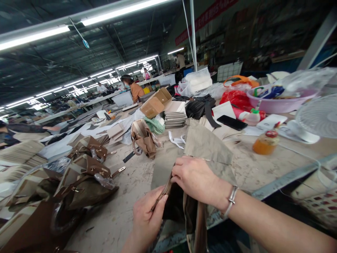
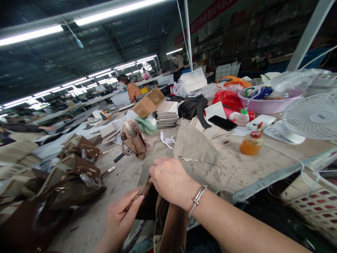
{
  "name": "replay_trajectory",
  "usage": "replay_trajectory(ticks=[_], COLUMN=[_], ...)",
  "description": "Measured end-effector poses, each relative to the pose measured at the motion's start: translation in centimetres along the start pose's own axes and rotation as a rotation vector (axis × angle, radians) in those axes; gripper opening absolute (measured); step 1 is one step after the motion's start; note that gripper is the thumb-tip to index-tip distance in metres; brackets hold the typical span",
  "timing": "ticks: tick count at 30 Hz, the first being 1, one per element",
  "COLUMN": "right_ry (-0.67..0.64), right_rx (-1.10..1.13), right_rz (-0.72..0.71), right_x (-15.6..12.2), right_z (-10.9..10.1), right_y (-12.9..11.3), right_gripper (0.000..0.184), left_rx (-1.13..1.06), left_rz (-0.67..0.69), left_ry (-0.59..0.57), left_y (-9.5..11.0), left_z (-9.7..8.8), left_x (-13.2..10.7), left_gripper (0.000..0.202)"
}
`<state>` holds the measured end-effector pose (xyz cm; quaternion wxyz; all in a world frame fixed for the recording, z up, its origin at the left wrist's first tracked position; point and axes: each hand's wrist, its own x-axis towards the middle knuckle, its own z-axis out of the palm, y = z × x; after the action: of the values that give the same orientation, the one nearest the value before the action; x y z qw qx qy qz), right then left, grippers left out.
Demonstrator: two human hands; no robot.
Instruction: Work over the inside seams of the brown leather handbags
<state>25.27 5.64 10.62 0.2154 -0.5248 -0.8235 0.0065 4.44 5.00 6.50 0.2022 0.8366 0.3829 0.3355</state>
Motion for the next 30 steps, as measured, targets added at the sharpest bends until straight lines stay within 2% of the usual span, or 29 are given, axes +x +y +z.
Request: replay_trajectory(ticks=[5, 11, 15, 18, 20, 25, 30], right_ry=[0.068, 0.030, 0.073, 0.092, 0.096, 0.098, 0.093], right_rx=[0.024, 0.069, 0.068, 0.077, 0.072, 0.071, 0.087], right_rz=[0.037, -0.068, -0.081, -0.074, -0.066, -0.052, -0.057], right_x=[0.0, 0.2, 0.5, 0.7, 0.8, 0.9, 0.5], right_z=[-0.6, -1.0, -0.5, -0.2, -0.1, 0.0, -0.3], right_y=[0.2, 1.0, 1.4, 1.4, 1.3, 1.2, 1.3], right_gripper=[0.010, 0.009, 0.009, 0.011, 0.012, 0.014, 0.016], left_rx=[0.003, 0.041, 0.099, 0.156, 0.205, 0.235, 0.187], left_rz=[0.009, -0.001, -0.032, -0.071, -0.068, -0.003, -0.055], left_ry=[-0.026, -0.075, -0.117, -0.154, -0.146, -0.067, -0.045], left_y=[0.0, 0.1, 0.2, 0.3, 0.5, 0.6, 0.7], left_z=[-0.1, -0.1, -0.7, -1.2, -1.5, -1.0, -0.7], left_x=[0.0, 0.0, 0.3, 0.5, 0.6, 0.3, 0.1], left_gripper=[0.020, 0.022, 0.023, 0.038, 0.048, 0.031, 0.029])
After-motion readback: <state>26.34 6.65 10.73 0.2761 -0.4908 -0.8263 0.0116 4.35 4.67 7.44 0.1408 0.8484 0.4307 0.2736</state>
